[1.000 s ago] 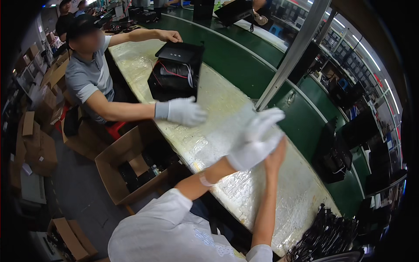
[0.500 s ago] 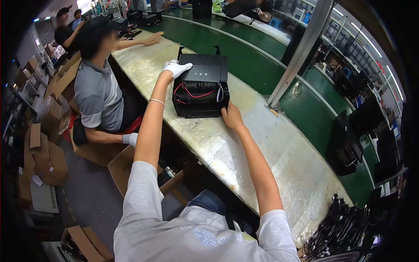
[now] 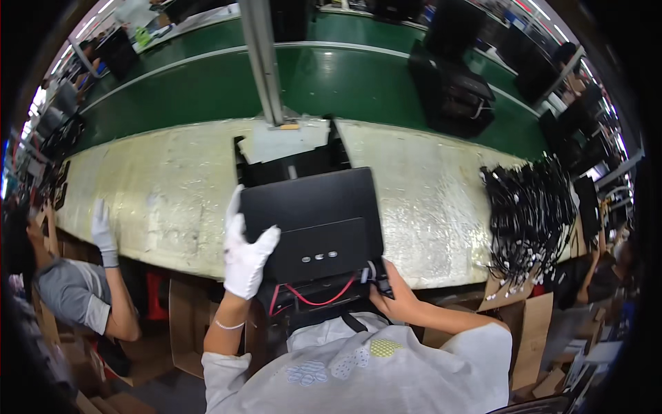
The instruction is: Assembling electronic circuit boards and wiring harnesses into metal housings on an assembly line.
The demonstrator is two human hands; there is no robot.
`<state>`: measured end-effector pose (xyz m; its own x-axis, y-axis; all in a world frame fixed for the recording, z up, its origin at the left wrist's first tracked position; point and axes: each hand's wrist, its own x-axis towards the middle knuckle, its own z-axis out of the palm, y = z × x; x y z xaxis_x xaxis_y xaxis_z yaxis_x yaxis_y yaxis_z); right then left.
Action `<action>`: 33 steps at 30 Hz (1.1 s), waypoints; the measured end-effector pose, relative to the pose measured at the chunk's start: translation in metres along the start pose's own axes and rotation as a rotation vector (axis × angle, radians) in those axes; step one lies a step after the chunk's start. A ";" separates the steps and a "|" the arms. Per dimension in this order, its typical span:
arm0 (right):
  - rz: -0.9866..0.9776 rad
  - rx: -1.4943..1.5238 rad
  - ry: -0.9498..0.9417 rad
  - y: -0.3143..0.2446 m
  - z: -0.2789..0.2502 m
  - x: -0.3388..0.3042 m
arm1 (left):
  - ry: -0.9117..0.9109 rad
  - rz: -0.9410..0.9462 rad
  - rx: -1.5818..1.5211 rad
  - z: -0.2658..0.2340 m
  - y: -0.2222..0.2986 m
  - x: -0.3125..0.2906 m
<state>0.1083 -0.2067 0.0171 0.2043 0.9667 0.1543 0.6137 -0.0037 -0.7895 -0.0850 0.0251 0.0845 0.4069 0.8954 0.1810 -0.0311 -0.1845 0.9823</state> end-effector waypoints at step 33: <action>0.249 -1.080 1.054 0.118 -0.285 -0.073 | -0.917 0.719 0.698 0.034 -0.067 -0.072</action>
<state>0.3830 -0.3508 0.0812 0.5285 0.2985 0.7947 0.6322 -0.7632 -0.1338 -0.0814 -0.0407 0.0044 0.9615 -0.0237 0.2737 -0.1381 -0.9031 0.4066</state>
